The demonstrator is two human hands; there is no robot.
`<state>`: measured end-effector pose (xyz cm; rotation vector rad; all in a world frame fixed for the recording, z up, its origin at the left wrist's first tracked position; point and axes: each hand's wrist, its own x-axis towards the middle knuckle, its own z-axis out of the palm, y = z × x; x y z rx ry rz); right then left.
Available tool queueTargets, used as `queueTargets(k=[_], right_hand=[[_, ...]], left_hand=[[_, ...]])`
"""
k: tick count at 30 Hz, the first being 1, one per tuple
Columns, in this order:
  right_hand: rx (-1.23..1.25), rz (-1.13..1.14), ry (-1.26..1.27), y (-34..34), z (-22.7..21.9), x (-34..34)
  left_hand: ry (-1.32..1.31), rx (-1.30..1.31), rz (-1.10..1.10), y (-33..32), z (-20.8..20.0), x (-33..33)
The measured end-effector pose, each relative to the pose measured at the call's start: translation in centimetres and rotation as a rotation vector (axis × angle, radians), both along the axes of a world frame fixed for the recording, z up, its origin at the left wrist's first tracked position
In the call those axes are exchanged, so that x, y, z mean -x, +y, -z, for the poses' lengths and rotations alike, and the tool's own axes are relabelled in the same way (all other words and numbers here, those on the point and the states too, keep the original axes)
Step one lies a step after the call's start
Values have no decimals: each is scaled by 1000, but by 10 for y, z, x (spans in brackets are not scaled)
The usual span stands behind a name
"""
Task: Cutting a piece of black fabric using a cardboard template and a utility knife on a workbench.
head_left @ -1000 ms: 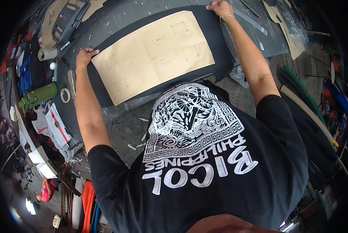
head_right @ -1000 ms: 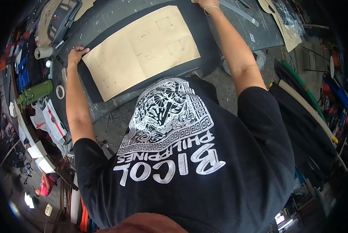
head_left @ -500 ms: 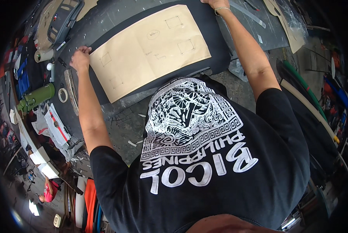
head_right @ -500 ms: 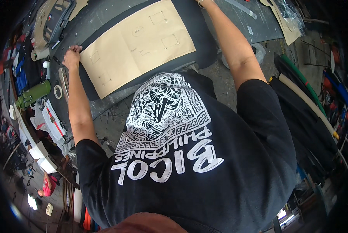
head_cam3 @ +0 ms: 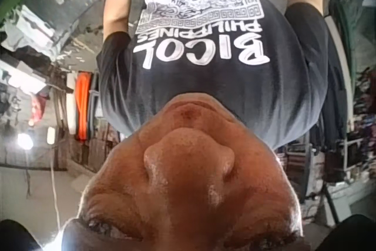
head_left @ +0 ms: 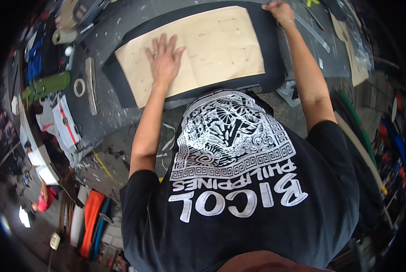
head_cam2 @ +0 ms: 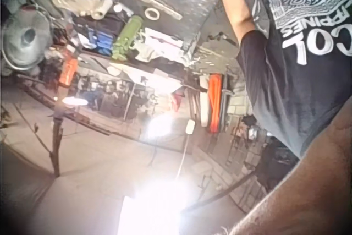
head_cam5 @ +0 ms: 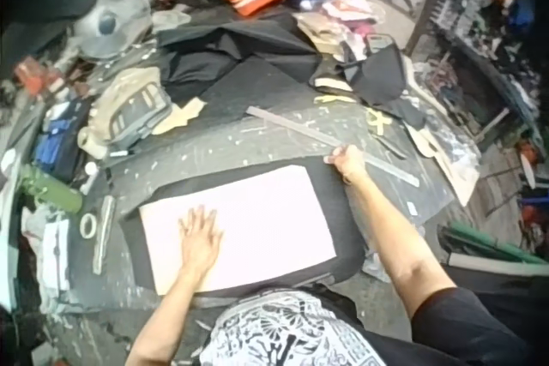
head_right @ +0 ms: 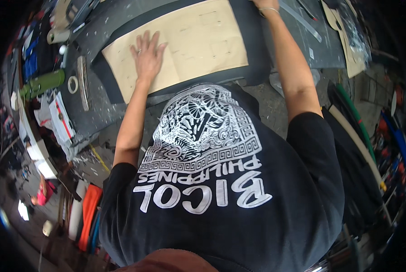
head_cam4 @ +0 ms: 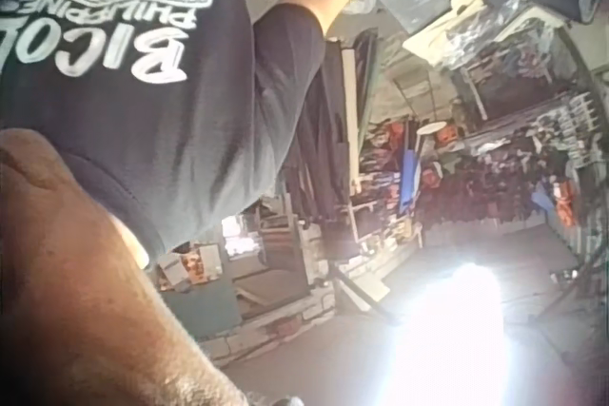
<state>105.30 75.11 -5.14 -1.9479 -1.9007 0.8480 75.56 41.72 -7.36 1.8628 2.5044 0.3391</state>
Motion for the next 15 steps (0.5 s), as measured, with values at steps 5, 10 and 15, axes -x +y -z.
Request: queueTargets(k=[5,10,15], right_hand=[[-73,-108,-101,37,35,-34],[-22,-127,-123,46,38,-38],[-7,-129,-122,45,38,-35]], left_hand=[[-38,-35,55,25,6,-9],[-59,-62,61,37,6,-19],[-51,-84,79,40,10,-19]])
